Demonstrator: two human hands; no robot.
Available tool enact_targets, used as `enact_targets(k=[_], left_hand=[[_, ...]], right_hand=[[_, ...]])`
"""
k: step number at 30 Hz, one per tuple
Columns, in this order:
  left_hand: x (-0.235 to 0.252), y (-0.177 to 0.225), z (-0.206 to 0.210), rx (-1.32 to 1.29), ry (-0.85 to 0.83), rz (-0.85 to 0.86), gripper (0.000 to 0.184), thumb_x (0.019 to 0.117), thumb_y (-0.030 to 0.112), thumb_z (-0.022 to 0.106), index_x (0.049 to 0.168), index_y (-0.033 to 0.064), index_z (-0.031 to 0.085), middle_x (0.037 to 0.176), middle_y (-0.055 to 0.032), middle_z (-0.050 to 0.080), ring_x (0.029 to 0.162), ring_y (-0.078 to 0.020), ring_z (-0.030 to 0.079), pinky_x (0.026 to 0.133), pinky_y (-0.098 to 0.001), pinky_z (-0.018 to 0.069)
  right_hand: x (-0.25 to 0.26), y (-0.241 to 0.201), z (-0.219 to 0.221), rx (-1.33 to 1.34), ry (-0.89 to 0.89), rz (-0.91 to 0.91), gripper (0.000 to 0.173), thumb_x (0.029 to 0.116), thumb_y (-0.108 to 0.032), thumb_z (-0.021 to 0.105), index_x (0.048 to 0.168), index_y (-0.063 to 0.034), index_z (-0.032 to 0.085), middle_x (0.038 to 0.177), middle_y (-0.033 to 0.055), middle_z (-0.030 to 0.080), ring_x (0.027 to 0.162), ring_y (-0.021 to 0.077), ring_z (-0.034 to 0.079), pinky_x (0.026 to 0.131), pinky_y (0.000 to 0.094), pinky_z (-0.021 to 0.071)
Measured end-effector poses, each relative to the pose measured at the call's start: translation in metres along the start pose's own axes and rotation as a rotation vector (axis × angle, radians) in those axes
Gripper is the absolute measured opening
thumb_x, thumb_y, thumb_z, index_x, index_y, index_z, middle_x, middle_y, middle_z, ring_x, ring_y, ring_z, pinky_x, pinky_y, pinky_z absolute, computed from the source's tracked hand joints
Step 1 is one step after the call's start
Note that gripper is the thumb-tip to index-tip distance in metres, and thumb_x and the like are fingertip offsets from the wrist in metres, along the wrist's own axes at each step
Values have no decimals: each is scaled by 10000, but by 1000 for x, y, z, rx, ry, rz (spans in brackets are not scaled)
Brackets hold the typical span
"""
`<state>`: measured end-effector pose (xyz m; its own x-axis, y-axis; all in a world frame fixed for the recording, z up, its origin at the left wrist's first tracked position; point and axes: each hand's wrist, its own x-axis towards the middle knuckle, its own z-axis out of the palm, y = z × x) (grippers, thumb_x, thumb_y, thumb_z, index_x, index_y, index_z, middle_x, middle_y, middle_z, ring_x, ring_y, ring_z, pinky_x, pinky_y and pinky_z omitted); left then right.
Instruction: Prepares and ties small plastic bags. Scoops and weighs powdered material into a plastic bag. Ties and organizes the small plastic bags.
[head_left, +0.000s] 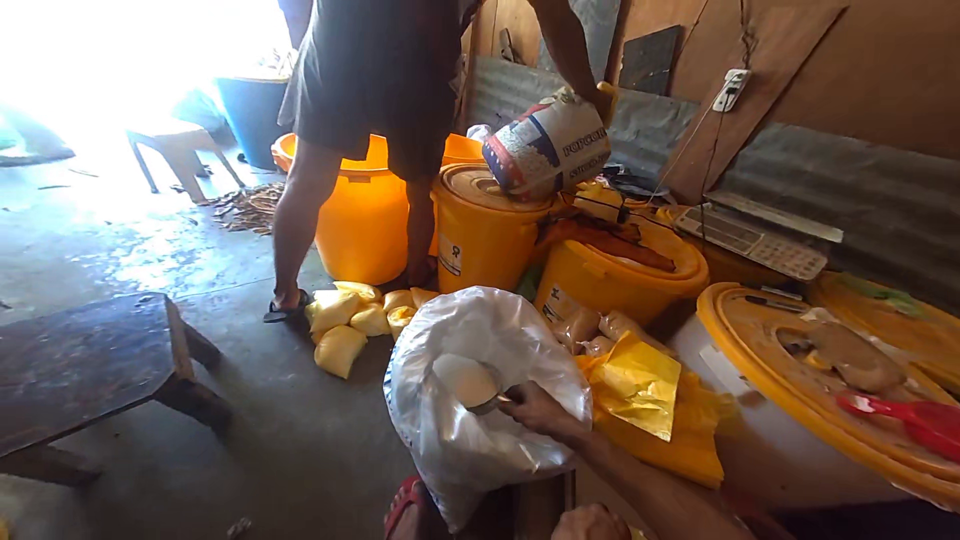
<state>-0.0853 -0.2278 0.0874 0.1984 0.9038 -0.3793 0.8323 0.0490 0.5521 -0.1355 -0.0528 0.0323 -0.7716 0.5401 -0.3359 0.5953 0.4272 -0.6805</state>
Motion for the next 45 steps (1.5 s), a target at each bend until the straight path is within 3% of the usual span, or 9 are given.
enact_targets(k=[2,5,12,18,21,28,32,39,45], left_hand=[[-4,-6,-6,-8,7,-19,334,835,105,753,1138,-12,673,1210,-222,666,1080,-419,670,845,-608,562],[-4,-9,-4,-29,10,-5,336,829,114,757,1135,-4,685,1165,-227,684,1087,-425,668,858,-620,551],[-12,-28,-11,-66,84,90,231,814,107,735,1042,65,729,981,-184,722,944,-380,702,779,-610,552],[-19,-40,-46,-55,66,163,233,859,16,638,1078,19,718,1025,-177,724,974,-360,689,840,-593,527],[-24,-49,-53,-107,121,111,255,860,38,645,1081,98,756,1017,-133,741,947,-316,703,810,-571,549],[-19,-59,-65,-191,215,135,322,843,54,694,1156,103,749,1053,-102,741,801,-246,680,755,-508,552],[-9,-46,-68,-186,219,98,424,821,77,716,1242,115,704,1105,-111,717,740,-223,664,707,-471,562],[24,13,-52,-163,190,146,568,823,74,712,1382,71,613,1177,-179,689,870,-272,697,795,-492,578],[38,67,-44,-163,-42,271,697,832,60,713,1493,61,493,1146,-177,684,674,-201,670,635,-393,592]], right_hand=[[-22,-3,-14,56,42,-38,316,1016,-304,628,1083,-6,707,848,92,654,696,160,589,693,374,516],[-22,-5,-2,137,155,-67,308,1016,-273,626,1142,-4,710,940,125,701,798,195,656,802,413,557],[-47,2,8,272,254,-135,290,1001,-283,646,1118,-28,724,852,81,685,694,141,619,695,354,545],[-76,13,3,383,302,-196,245,998,-228,645,1093,-14,716,779,26,644,619,59,556,612,253,500],[-105,29,-5,463,355,-243,232,1005,-201,631,1094,-7,721,791,31,666,632,68,582,614,253,517],[-219,55,-44,509,539,-259,220,1016,-163,604,1140,-12,707,786,5,642,588,52,549,533,217,487],[-306,79,-63,459,644,-276,194,999,-168,627,1103,-31,717,752,-35,640,563,11,536,514,175,479],[-446,131,-52,378,677,-145,272,967,-289,681,1118,-71,740,768,-51,671,572,1,554,524,179,493],[-491,153,-30,332,574,-42,293,965,-271,681,1133,-38,738,868,-4,720,707,16,635,684,217,560]])
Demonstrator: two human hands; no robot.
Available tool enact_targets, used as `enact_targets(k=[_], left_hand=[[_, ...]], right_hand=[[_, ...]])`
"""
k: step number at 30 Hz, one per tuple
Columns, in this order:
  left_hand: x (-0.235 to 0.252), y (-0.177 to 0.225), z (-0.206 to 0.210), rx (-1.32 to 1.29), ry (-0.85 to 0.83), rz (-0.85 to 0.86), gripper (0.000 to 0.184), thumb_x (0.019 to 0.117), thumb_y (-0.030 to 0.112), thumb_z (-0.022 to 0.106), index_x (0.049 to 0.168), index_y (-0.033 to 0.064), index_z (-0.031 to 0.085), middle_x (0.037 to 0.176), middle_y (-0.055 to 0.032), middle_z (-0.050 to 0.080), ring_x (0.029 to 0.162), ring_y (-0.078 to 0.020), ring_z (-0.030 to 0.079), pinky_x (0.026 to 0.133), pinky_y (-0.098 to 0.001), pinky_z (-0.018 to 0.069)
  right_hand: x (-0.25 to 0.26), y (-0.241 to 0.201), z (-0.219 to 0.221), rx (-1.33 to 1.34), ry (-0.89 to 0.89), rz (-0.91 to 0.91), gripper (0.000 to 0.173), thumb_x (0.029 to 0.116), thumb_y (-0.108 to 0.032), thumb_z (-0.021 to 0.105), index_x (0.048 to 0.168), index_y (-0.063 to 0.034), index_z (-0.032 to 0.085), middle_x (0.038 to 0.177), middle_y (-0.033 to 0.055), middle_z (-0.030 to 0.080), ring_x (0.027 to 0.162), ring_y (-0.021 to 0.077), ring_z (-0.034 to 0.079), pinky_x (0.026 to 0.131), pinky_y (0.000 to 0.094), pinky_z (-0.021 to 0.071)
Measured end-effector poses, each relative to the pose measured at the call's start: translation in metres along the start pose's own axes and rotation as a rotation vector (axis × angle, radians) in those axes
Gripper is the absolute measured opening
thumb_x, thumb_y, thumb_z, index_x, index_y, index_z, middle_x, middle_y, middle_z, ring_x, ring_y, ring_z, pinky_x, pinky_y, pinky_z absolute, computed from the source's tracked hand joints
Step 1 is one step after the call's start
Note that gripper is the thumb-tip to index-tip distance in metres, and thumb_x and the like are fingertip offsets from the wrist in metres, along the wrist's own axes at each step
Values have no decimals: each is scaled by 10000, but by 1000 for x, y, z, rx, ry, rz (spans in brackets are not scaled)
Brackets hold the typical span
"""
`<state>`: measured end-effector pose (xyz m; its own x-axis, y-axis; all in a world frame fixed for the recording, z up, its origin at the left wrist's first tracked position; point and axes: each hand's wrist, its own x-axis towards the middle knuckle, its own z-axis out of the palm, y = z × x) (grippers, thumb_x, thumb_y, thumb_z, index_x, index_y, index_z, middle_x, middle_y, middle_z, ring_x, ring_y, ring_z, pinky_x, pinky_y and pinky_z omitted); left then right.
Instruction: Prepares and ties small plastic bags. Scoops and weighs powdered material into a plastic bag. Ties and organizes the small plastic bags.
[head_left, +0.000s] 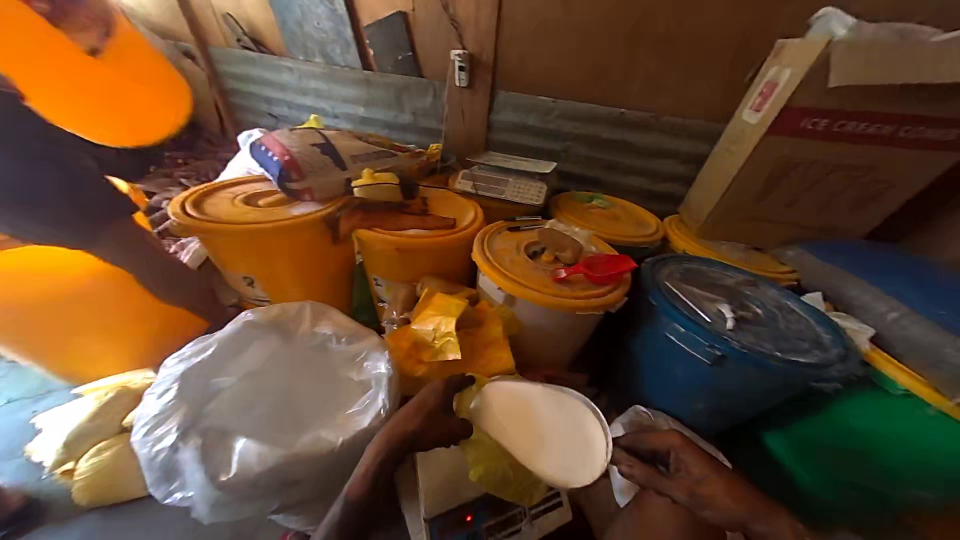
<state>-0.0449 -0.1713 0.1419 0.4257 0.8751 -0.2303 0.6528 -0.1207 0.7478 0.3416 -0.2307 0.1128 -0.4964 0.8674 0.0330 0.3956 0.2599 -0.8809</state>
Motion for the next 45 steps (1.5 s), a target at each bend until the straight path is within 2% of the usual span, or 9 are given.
enact_targets(k=[7,14,18,22,28,32,36,40,45], left_hand=[[3,50,13,-12,-123,64,753,846,39,702,1548,73,429,1187,-200,663,659,-208,647,631,-404,579],[-18,62,-3,-51,66,51,808,820,15,669,1574,81,386,1253,-189,644,668,-176,657,621,-370,582],[-31,62,-22,-134,157,83,753,821,-1,646,1537,71,424,1131,-125,678,657,-116,647,603,-304,572],[-30,53,-27,-141,173,70,661,816,-15,643,1458,80,513,1065,-94,692,651,-113,651,601,-300,573],[-13,11,-2,-363,172,29,754,788,-17,619,1521,69,460,1202,-119,670,635,-124,634,569,-301,559],[-11,-8,4,-363,177,5,727,809,-5,628,1514,48,460,1145,-148,683,634,-144,639,572,-320,563],[-12,-30,6,-363,161,21,667,831,2,619,1483,80,503,1235,-146,669,648,-147,652,570,-331,567],[-18,-36,6,-451,148,57,611,872,20,654,1463,131,543,1392,-85,603,658,-119,656,580,-309,578],[-27,-44,-5,-511,258,95,540,941,260,718,1440,130,559,1344,-52,635,719,-125,680,594,-298,587]], right_hand=[[35,-35,-13,-282,-221,135,293,1012,-298,635,1140,-52,730,972,100,725,865,185,693,847,432,576],[131,-180,-1,-988,-478,97,306,1016,-293,625,998,5,690,913,209,669,888,400,657,764,643,501],[154,-268,36,-1307,-506,157,260,962,-189,682,1094,35,669,1014,213,667,936,386,652,770,604,499],[156,-307,55,-1504,-515,39,106,933,-130,688,950,-26,698,930,145,664,881,325,650,702,535,490],[155,-287,50,-1490,-509,110,327,907,-144,719,1209,-32,661,997,171,679,934,357,656,782,571,494],[148,-259,-3,-1374,-479,143,250,936,-299,737,1027,-66,725,850,132,692,824,342,678,735,601,521],[124,-226,-83,-1040,-459,-55,181,971,-290,709,872,-145,753,686,-8,642,634,143,616,608,405,517],[92,-196,-130,-750,-297,10,121,980,-196,675,1023,-122,759,785,-8,694,631,80,612,568,269,512],[79,-116,-126,-366,-18,12,285,981,-261,650,1182,-70,715,837,-54,687,627,-18,573,570,156,496]])
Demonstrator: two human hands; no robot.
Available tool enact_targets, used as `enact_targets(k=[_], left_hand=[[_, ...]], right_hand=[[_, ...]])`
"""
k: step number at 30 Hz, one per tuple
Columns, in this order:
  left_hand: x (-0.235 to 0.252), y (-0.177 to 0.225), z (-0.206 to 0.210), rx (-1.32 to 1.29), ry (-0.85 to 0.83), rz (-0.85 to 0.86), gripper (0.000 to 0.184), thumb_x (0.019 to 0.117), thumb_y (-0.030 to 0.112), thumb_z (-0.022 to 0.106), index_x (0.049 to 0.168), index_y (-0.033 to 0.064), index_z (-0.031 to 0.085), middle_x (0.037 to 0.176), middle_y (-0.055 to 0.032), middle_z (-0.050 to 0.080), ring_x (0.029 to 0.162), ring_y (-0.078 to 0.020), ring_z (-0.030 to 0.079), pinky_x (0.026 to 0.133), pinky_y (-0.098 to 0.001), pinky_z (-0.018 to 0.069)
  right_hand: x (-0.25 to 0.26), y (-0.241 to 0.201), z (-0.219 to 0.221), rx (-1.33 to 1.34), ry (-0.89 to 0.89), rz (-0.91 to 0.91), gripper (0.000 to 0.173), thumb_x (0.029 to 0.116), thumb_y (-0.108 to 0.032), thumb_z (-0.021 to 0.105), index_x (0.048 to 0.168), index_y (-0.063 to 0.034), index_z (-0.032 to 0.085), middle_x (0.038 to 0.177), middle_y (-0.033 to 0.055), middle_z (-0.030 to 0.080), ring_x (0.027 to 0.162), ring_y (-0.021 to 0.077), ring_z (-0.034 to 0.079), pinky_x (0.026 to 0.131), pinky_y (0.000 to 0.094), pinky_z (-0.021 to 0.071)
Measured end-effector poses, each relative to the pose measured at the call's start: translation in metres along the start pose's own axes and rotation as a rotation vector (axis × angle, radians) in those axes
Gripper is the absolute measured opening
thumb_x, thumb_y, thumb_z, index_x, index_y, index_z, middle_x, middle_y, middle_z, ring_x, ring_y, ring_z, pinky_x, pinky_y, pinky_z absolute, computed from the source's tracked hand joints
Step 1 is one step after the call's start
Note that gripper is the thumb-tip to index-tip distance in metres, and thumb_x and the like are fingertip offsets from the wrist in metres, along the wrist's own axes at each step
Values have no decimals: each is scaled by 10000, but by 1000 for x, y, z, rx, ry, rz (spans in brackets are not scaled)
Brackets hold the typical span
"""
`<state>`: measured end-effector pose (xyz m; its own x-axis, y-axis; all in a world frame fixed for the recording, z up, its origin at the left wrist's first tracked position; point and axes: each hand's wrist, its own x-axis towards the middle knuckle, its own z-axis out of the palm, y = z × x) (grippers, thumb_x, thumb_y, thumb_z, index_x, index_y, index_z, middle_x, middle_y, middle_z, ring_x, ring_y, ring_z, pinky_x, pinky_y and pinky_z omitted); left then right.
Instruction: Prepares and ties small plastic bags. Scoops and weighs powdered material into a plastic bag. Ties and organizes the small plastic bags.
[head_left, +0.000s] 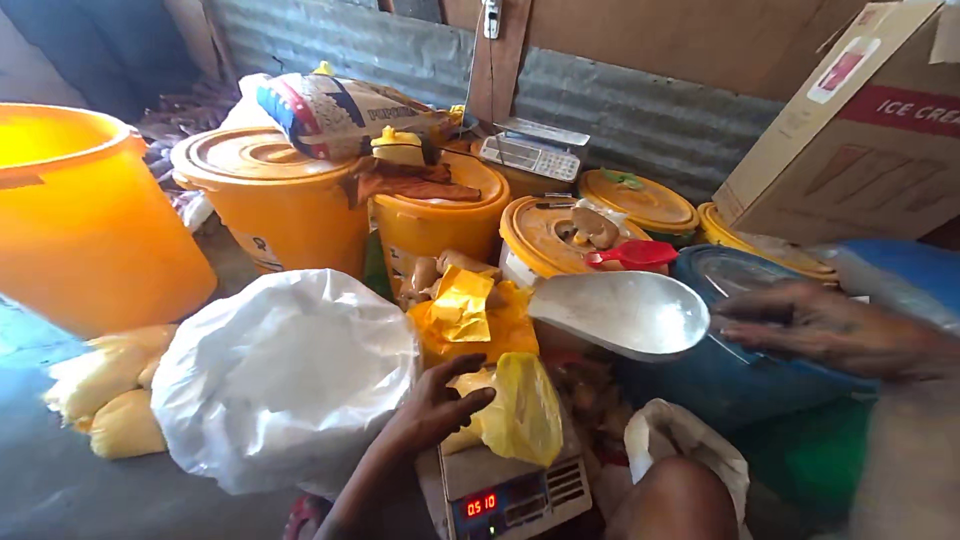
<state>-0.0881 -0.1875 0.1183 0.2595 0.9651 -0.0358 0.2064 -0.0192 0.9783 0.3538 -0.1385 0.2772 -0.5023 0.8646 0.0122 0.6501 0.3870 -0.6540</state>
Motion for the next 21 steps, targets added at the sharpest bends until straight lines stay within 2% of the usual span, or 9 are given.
enact_targets(k=[2,4,6,8,11,13,14,18,21], left_hand=[[5,-9,-4,118,152,69,514,969,335,677,1416,105,576,1313,-71,655,759,-126,695,626,-300,594],[19,-24,-5,396,306,179,406,994,303,627,1348,105,643,1299,-83,669,818,-135,697,690,-322,591],[38,-37,-2,677,339,241,320,987,210,628,1291,140,698,1323,-103,660,1041,-227,700,860,-438,598],[63,-51,6,925,248,267,360,950,172,664,1307,205,701,1440,-123,589,1317,-356,559,1024,-593,486],[105,-69,21,1216,20,216,522,940,285,702,1450,279,590,1651,-154,339,1529,-417,279,1182,-686,241],[138,-82,30,1312,-67,177,644,933,413,710,1527,287,498,1705,-158,206,1571,-423,149,1201,-732,106],[155,-90,34,1337,-74,173,693,916,474,711,1542,292,474,1709,-160,189,1572,-428,135,1197,-743,83],[208,-112,39,1367,21,136,857,820,619,733,1561,304,440,1695,-175,223,1557,-460,158,1178,-764,65],[228,-123,39,1393,103,129,957,783,680,732,1576,242,426,1700,-177,210,1564,-457,132,1170,-776,48]], right_hand=[[8,24,33,168,88,-18,266,994,-264,641,1180,-84,704,815,-79,669,617,-20,564,549,155,483],[22,47,68,317,172,-77,269,1011,-280,628,1190,-94,703,808,-86,669,614,-12,571,545,162,491],[39,69,102,486,253,-138,250,1012,-264,627,1172,-90,709,796,-72,670,604,6,571,538,176,494],[55,84,130,660,303,-174,249,1018,-235,620,1175,-62,705,796,-34,667,592,33,562,525,191,487],[60,93,152,855,336,-153,248,1031,-221,613,1184,-46,700,777,-1,650,561,53,541,498,193,470],[58,98,155,892,355,-146,238,1032,-211,611,1178,-47,703,764,-1,645,557,53,539,496,189,468],[57,101,154,888,364,-145,235,1030,-211,615,1176,-51,704,763,-6,644,558,51,539,497,186,468],[54,110,151,869,410,-123,249,1020,-212,631,1193,-47,702,778,-12,650,563,49,542,498,188,471],[52,111,150,890,441,-93,235,1018,-200,627,1181,-47,699,775,-16,653,555,42,535,490,178,462]])
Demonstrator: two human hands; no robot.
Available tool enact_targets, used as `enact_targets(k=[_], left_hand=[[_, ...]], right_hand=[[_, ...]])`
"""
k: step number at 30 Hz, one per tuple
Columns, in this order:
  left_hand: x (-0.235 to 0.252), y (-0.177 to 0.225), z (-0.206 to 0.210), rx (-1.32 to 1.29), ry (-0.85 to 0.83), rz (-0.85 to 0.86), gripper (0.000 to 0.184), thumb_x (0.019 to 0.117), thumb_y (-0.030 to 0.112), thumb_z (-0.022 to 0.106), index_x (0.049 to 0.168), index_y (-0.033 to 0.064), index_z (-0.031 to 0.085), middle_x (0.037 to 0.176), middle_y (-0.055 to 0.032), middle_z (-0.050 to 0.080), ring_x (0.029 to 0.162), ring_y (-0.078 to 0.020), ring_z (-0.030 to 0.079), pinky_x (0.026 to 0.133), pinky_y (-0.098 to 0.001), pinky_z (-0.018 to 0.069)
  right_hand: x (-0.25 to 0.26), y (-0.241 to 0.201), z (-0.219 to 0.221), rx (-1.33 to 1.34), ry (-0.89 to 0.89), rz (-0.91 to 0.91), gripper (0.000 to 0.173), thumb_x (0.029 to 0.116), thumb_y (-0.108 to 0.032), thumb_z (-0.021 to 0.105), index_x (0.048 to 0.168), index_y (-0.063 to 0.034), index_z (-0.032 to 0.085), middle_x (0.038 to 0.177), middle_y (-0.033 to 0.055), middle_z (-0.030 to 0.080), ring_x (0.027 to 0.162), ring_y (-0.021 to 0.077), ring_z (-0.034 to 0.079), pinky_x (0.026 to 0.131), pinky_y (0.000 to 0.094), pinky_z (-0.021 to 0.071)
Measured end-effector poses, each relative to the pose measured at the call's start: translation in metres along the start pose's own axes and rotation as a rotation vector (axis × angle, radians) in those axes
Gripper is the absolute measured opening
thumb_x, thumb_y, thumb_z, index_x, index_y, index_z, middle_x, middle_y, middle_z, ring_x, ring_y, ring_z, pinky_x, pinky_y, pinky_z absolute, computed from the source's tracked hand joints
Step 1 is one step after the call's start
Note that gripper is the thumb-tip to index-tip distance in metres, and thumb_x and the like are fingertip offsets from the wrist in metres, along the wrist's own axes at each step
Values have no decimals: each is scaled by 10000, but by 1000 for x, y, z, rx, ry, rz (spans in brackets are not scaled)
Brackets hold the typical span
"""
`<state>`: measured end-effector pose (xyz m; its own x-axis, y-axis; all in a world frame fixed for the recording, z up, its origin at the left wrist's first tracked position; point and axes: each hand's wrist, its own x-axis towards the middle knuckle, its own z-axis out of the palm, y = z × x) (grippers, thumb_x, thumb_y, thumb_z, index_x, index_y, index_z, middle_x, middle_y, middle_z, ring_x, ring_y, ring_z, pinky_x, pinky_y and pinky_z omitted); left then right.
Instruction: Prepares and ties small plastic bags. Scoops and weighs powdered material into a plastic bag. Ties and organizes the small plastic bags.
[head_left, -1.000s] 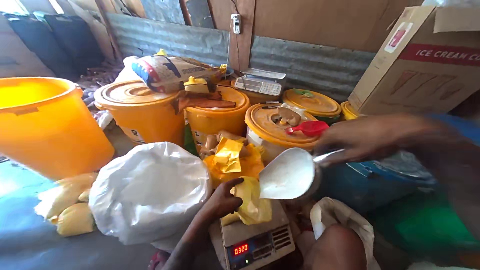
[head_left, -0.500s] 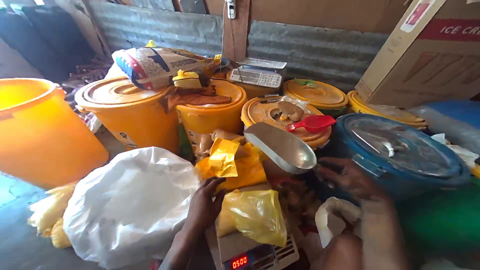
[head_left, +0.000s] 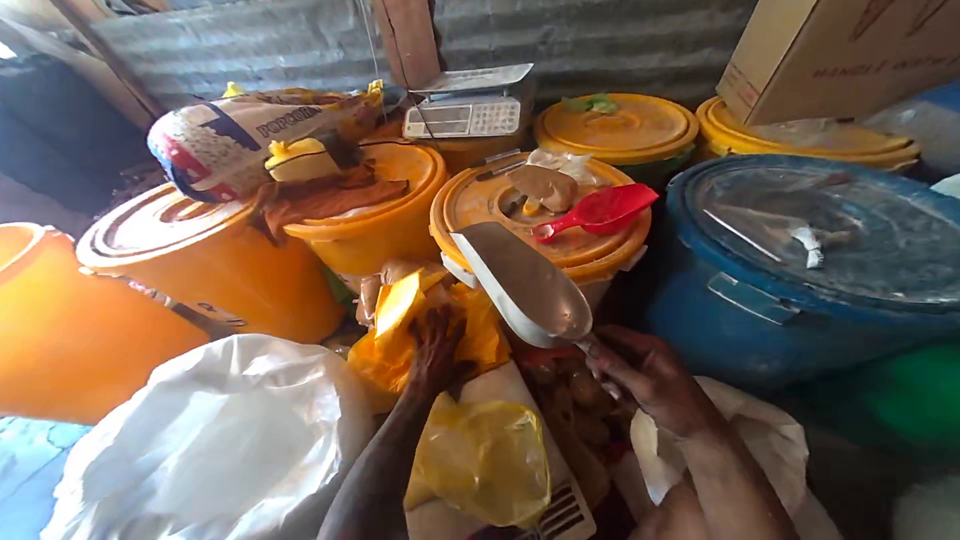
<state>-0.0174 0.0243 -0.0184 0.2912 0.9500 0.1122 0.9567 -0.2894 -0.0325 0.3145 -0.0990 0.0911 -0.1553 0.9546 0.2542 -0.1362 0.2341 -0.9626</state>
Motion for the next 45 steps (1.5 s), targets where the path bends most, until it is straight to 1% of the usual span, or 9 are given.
enact_targets(k=[8,12,15,20,26,29,33,38,45], left_hand=[[21,-10,16,63,46,-20,1014,713,783,712,1566,314,427,1705,-174,196,1566,-472,85,1138,-812,25],[23,7,-3,18,-73,-105,949,768,642,777,1569,271,429,1720,-152,147,1576,-450,36,1140,-810,11],[5,25,-38,-69,-94,-106,809,810,421,836,1514,200,505,1636,-219,316,1508,-494,244,1120,-812,153],[-72,41,-114,-268,-49,26,648,862,459,790,1428,216,589,1505,-132,506,1356,-377,493,1036,-654,424],[-179,23,-149,-583,-268,85,553,923,427,733,1379,131,632,1299,-136,670,1155,-315,660,999,-574,520],[-204,19,-133,-761,-388,124,508,930,341,758,1354,84,647,1250,-159,696,1084,-328,691,979,-569,534],[-213,29,-108,-772,-513,152,441,952,314,730,1314,71,663,1201,-195,700,1096,-373,684,953,-619,526],[-218,-4,-125,-716,-671,89,382,888,345,797,1160,82,747,1065,-164,735,999,-354,696,882,-624,526],[-242,-73,-171,-942,-303,56,214,935,370,729,887,163,743,729,42,666,656,-71,621,614,-331,520]], right_hand=[[3,4,2,-45,25,-9,236,1024,-173,619,1189,-26,700,785,-6,658,551,48,536,482,173,457],[3,1,9,-108,0,46,206,1040,-241,597,1092,-71,701,733,-47,611,542,25,518,477,162,443],[1,3,11,-176,-11,73,193,1035,-247,610,1046,-83,710,723,-43,618,544,26,533,486,164,459],[-8,7,24,-149,-26,8,172,1044,-212,577,1110,-79,665,792,4,641,609,82,579,563,208,516],[-10,18,59,-414,-166,19,372,983,-145,659,1314,9,593,1107,89,714,947,107,699,852,280,600],[7,6,99,-732,-297,-15,303,986,-196,663,1234,-22,658,1128,105,721,1021,130,697,934,336,577],[38,-42,190,-1129,-524,-42,308,1039,-338,584,1242,-127,681,1078,125,725,980,311,704,852,591,543],[76,-50,326,-1443,-681,-288,305,1041,-352,572,1279,-200,687,1050,159,726,926,398,704,714,631,531],[95,29,455,-1762,-1004,-159,199,972,-63,589,1103,51,684,1150,253,663,1063,435,647,767,613,516]])
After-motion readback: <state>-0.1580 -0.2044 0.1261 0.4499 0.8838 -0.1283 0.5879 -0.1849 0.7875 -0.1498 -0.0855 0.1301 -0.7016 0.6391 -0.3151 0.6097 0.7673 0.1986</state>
